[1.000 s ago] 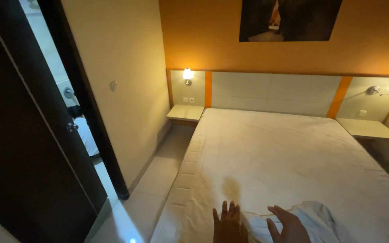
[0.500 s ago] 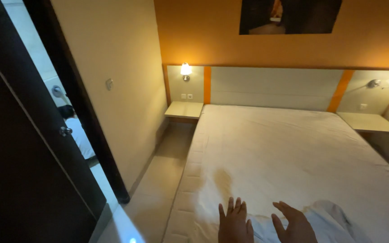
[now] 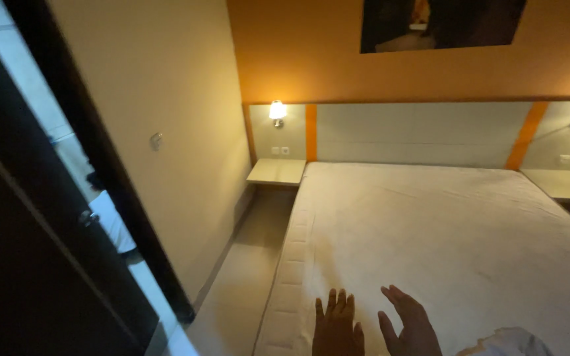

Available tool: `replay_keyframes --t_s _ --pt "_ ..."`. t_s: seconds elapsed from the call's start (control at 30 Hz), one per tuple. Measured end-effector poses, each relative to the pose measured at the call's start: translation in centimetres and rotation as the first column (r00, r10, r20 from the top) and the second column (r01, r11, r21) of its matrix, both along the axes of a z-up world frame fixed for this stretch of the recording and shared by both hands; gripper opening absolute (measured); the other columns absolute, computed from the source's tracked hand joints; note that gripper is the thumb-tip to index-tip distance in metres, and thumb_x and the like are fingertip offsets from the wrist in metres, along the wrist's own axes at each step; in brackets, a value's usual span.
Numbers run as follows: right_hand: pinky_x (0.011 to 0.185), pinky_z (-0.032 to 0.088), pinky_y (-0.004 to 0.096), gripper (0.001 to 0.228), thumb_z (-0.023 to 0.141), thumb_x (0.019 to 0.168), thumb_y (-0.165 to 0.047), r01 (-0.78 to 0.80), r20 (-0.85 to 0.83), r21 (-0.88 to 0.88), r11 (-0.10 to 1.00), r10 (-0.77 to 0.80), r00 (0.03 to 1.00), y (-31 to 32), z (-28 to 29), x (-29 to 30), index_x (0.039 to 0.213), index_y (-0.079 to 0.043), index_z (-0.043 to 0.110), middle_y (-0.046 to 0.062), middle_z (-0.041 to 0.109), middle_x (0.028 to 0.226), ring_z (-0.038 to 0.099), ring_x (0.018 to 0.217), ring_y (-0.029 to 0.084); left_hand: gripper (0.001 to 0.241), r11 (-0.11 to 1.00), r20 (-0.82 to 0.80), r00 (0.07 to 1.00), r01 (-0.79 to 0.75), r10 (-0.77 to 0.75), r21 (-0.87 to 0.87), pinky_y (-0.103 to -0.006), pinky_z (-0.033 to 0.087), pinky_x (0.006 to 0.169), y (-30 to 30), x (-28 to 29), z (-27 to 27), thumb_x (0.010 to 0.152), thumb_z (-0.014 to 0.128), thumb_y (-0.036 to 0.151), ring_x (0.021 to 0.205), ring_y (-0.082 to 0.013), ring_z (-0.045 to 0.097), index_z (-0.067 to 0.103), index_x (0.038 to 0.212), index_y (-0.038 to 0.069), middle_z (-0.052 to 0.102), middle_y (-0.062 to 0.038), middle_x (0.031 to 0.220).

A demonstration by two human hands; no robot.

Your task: The person smooths a white bedsheet over a mattress in a hotel room. They then pick up a white duvet from the floor, unfold it, and spread it over the bedsheet, smoothing it out with their hands.

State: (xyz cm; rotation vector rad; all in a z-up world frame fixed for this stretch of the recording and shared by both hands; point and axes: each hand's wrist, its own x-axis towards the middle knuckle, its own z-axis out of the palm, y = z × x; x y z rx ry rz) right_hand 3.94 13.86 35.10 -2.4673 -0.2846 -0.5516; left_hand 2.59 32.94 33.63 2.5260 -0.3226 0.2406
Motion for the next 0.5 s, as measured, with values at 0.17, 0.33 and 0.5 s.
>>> replay_keyframes --t_s 0.17,0.33,0.5 --pt "0.113 0.042 0.046 0.051 0.073 0.085 -0.029 0.066 0.152 -0.040 0.997 -0.059 0.987 -2.7 -2.6 2.0 0.134 -0.019 0.063 0.012 0.062 0.139 0.055 0.133 0.031 0.075 0.987 -0.125 0.981 0.153 -0.147 0.045 -0.0711 0.004 0.120 -1.2 4.6 -3.1 0.093 0.060 0.029 0.156 -0.0463 0.015 0.035 0.155 -0.002 0.028 -0.027 0.164" --pt "0.114 0.041 0.045 0.056 0.074 0.084 -0.029 0.204 0.119 -0.032 0.979 -0.199 0.973 -3.0 -3.2 0.1 0.138 -0.018 0.062 0.007 0.064 0.137 0.056 0.133 0.029 0.072 0.950 -0.157 0.940 0.310 -0.301 0.036 -0.0725 0.001 0.120 -1.9 5.0 -2.9 0.096 0.056 0.030 0.157 -0.0446 0.012 0.034 0.157 -0.002 0.026 -0.026 0.166" --pt "0.114 0.042 0.044 0.060 0.071 0.086 -0.030 0.331 0.115 -0.009 0.944 -0.328 0.938 -2.7 -3.7 -3.0 0.140 -0.013 0.055 0.004 0.066 0.136 0.058 0.132 0.028 0.076 0.898 -0.191 0.885 0.438 -0.424 0.035 -0.0699 0.002 0.121 -1.5 4.6 -2.0 0.094 0.058 0.031 0.157 -0.0424 0.012 0.032 0.157 -0.002 0.025 -0.024 0.166"
